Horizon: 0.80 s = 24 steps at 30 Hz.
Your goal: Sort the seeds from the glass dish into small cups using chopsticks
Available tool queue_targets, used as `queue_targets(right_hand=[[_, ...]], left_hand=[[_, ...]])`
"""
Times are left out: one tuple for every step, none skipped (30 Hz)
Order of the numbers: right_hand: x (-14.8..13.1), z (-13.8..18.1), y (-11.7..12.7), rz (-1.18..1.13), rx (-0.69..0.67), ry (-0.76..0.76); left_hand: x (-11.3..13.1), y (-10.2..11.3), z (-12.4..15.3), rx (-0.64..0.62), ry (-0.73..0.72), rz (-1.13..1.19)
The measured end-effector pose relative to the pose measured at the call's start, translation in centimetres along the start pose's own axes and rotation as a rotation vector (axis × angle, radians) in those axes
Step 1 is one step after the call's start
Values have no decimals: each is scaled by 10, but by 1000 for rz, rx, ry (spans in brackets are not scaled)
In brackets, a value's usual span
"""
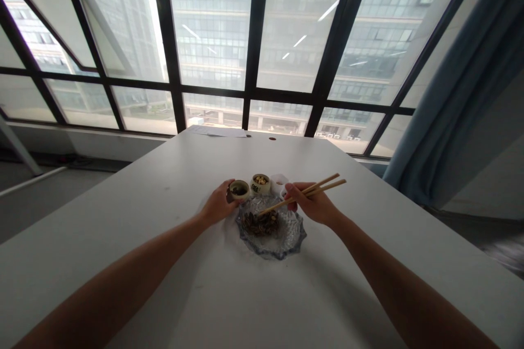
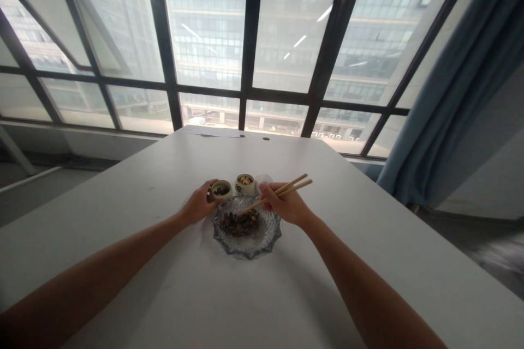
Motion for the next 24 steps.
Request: queue_targets(right_hand=[[-2, -1, 5, -10, 44, -6], [-3, -2, 10, -15, 81, -15], [-3, -3, 14, -14, 106, -25], [-3, -4, 17, -7, 116, -37], [-2, -5, 19, 5, 117, -50], [0, -6, 19, 18, 114, -60], [1, -6, 20, 30, 111, -66], [2, -7, 19, 41, 109, -71], [4, -7, 18, 50, 107, -76], [5, -7, 17, 58, 109, -81], [6, -7, 15, 67, 114, -87], [6, -6, 14, 76, 116, -93], [7, -6, 13, 85, 117, -96], [6, -6, 12, 93, 117, -95], [5, -6, 11, 98, 116, -91], [4, -5, 11, 102, 114, -84], [3, -5, 11, 103, 111, -76], [2, -5, 11, 104, 110, -71], [2, -5, 12, 104, 110, -68], [2, -5, 13, 103, 112, -68], [2, -5, 14, 99, 118, -69], [2, -6, 15, 91, 124, -70], [2, -7, 17, 79, 130, -73], [2, -8, 19, 64, 137, -77]], left_hand=[[0, 0, 0, -5, 3, -3], [-1, 0, 0, -12, 6, -6], [-1, 0, 0, -17, 11, -10], [-2, 0, 0, -20, 16, -14], [-2, 0, 0, -21, 20, -17], [-2, 0, 0, -20, 22, -19], [-1, 0, 0, -17, 21, -18], [-1, 1, 1, -14, 18, -16], [0, 1, 1, -13, 15, -11], [0, 1, 1, -13, 13, -6], [1, 1, 1, -14, 12, -2], [1, 1, 1, -14, 13, 1], [2, 1, 1, -15, 15, 2], [2, 1, 0, -12, 17, 2], [2, 1, 0, -10, 19, 2], [2, 2, 0, -8, 22, 2], [2, 2, 0, -6, 24, 1], [2, 2, 0, -7, 26, -1], [2, 2, 0, -10, 29, -4], [1, 2, 0, -14, 30, -7], [1, 2, 0, -17, 31, -9], [1, 2, 1, -18, 29, -11], [1, 2, 1, -18, 26, -13], [1, 2, 1, -15, 23, -14]])
Point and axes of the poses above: each hand's wrist, its own z-axis away from the middle knuckle, its own y-axis out of the back of the hand, x = y × z, the point moved 5 cm from there along -z, towards the middle knuckle, and after that the axes turned 10 degrees about x, right-handed, at the moved point
